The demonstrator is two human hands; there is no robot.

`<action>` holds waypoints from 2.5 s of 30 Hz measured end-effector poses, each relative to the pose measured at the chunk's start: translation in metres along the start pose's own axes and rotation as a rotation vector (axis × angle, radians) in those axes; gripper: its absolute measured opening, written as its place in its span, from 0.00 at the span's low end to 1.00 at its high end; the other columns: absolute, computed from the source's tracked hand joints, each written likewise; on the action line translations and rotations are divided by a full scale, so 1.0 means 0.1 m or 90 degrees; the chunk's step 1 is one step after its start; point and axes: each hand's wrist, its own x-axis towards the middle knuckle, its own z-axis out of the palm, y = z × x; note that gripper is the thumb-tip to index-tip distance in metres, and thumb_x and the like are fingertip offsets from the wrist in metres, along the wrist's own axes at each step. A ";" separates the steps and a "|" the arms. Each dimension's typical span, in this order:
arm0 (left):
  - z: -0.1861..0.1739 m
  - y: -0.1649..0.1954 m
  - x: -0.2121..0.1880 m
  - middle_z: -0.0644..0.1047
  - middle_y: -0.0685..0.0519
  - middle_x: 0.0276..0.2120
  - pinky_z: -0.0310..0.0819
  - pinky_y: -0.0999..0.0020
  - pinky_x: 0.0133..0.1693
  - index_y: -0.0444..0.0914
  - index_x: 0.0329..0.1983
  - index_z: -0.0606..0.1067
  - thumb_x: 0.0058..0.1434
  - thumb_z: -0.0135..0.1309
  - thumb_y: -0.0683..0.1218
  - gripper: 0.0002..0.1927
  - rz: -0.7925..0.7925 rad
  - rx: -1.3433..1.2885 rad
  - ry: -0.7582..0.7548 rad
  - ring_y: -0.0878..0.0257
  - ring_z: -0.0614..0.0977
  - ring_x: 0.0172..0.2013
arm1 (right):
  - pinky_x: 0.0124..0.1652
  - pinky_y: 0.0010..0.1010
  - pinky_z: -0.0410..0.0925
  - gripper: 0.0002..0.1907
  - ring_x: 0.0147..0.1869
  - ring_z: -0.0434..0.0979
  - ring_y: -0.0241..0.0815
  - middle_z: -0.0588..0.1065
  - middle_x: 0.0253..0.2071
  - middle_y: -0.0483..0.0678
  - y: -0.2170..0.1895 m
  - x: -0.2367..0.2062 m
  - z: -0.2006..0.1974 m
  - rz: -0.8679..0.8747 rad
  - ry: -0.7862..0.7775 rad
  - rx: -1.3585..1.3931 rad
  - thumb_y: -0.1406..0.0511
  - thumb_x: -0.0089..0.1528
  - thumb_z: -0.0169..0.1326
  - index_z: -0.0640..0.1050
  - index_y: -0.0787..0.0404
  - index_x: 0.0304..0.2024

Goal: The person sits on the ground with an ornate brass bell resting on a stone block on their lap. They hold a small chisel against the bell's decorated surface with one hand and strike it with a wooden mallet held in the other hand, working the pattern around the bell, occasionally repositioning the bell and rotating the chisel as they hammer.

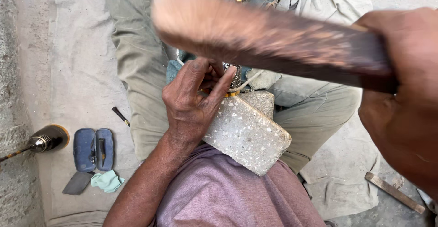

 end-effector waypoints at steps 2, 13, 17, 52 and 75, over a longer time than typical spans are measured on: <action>-0.01 0.00 0.01 0.79 0.53 0.38 0.85 0.74 0.40 0.36 0.51 0.75 0.67 0.68 0.42 0.15 -0.004 0.000 -0.010 0.69 0.85 0.37 | 0.39 0.38 0.70 0.17 0.38 0.76 0.51 0.74 0.39 0.59 -0.02 0.03 -0.01 -0.015 -0.009 -0.065 0.82 0.62 0.60 0.75 0.73 0.53; -0.07 0.01 0.07 0.79 0.52 0.37 0.85 0.72 0.40 0.34 0.55 0.76 0.64 0.69 0.41 0.20 0.019 0.004 -0.021 0.68 0.83 0.37 | 0.41 0.42 0.69 0.21 0.39 0.74 0.53 0.74 0.36 0.58 -0.10 0.08 -0.08 -0.003 -0.010 -0.073 0.78 0.57 0.62 0.77 0.69 0.54; -0.08 -0.01 0.07 0.80 0.53 0.38 0.86 0.73 0.40 0.35 0.52 0.76 0.65 0.69 0.42 0.17 0.022 0.000 -0.048 0.69 0.84 0.37 | 0.39 0.43 0.71 0.22 0.38 0.76 0.55 0.75 0.34 0.58 -0.07 0.10 -0.07 -0.027 -0.015 -0.077 0.78 0.52 0.62 0.78 0.71 0.50; -0.18 -0.13 0.20 0.79 0.54 0.35 0.84 0.74 0.38 0.36 0.58 0.76 0.64 0.69 0.43 0.21 0.087 -0.006 -0.118 0.70 0.83 0.35 | 0.43 0.42 0.73 0.17 0.39 0.79 0.53 0.77 0.38 0.60 0.03 0.06 0.04 0.041 -0.028 -0.056 0.76 0.59 0.63 0.79 0.71 0.51; -0.25 -0.16 0.30 0.79 0.54 0.35 0.84 0.73 0.38 0.38 0.57 0.76 0.64 0.69 0.43 0.21 0.084 -0.025 -0.167 0.70 0.84 0.34 | 0.39 0.39 0.72 0.13 0.36 0.77 0.49 0.77 0.33 0.55 0.02 0.03 0.08 0.069 -0.072 -0.146 0.76 0.58 0.64 0.79 0.68 0.45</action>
